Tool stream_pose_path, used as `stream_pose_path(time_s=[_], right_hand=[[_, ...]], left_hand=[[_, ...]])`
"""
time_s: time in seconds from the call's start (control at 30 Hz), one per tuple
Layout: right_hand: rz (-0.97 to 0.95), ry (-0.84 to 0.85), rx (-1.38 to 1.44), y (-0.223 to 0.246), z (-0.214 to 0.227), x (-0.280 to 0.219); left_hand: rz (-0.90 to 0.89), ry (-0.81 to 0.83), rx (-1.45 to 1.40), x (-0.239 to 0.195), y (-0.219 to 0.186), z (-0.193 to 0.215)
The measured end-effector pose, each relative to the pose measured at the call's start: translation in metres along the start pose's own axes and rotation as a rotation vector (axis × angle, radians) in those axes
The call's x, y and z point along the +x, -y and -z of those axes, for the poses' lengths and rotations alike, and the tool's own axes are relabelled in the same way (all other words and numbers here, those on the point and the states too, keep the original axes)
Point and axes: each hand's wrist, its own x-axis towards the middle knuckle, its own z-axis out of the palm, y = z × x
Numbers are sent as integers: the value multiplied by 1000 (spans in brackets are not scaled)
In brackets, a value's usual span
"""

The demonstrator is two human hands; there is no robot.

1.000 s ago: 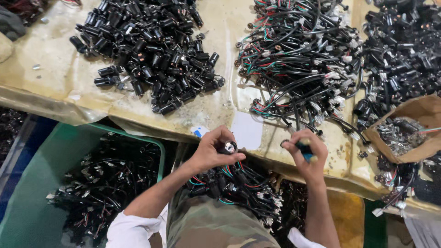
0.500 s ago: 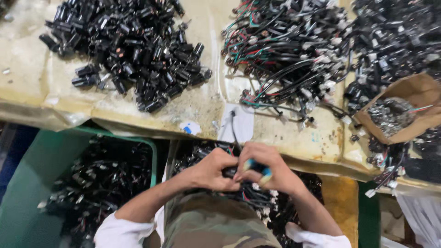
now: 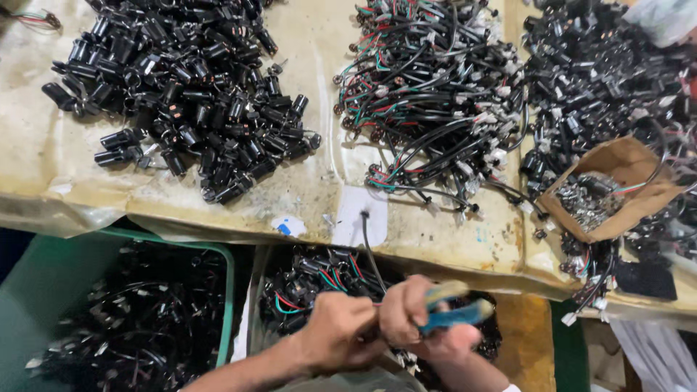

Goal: The person repeatedly picks small black cylindrical components and wire harnesses from piles on a table, uses pliers to strip or adjust wires, and places the assembled units into a green bin. The process is continuous and repetitive throughout the clip.

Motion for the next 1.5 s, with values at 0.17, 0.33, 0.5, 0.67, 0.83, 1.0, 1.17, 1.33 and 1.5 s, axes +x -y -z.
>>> stream_pose_path(time_s=[0.17,0.33,0.5,0.67,0.83,1.0,1.17,1.33,1.5], right_hand=[[15,-112,-75,-30,16,-14],[27,-74,-364,-9,39,-2],[174,-119,-1341,57,83,90],[38,-219,-2322,15,125,119],[59,-815,-1210,-4,108,70],[409,-368,-1185,21,80,59],[7,-277,-1990,-12,87,52],[-295,-463,-2119,-30,111,61],[-335,-274,-2115,-25,123,72]], left_hand=[[133,-20,-229,0,-5,-10],[107,120,-201,26,-3,26],[-174,561,-186,18,5,78],[-327,755,350,7,32,52],[124,-138,230,41,115,81],[459,-205,1103,99,181,105],[313,-471,626,91,165,107],[525,-535,-818,82,111,75],[414,-353,-1536,61,79,37]])
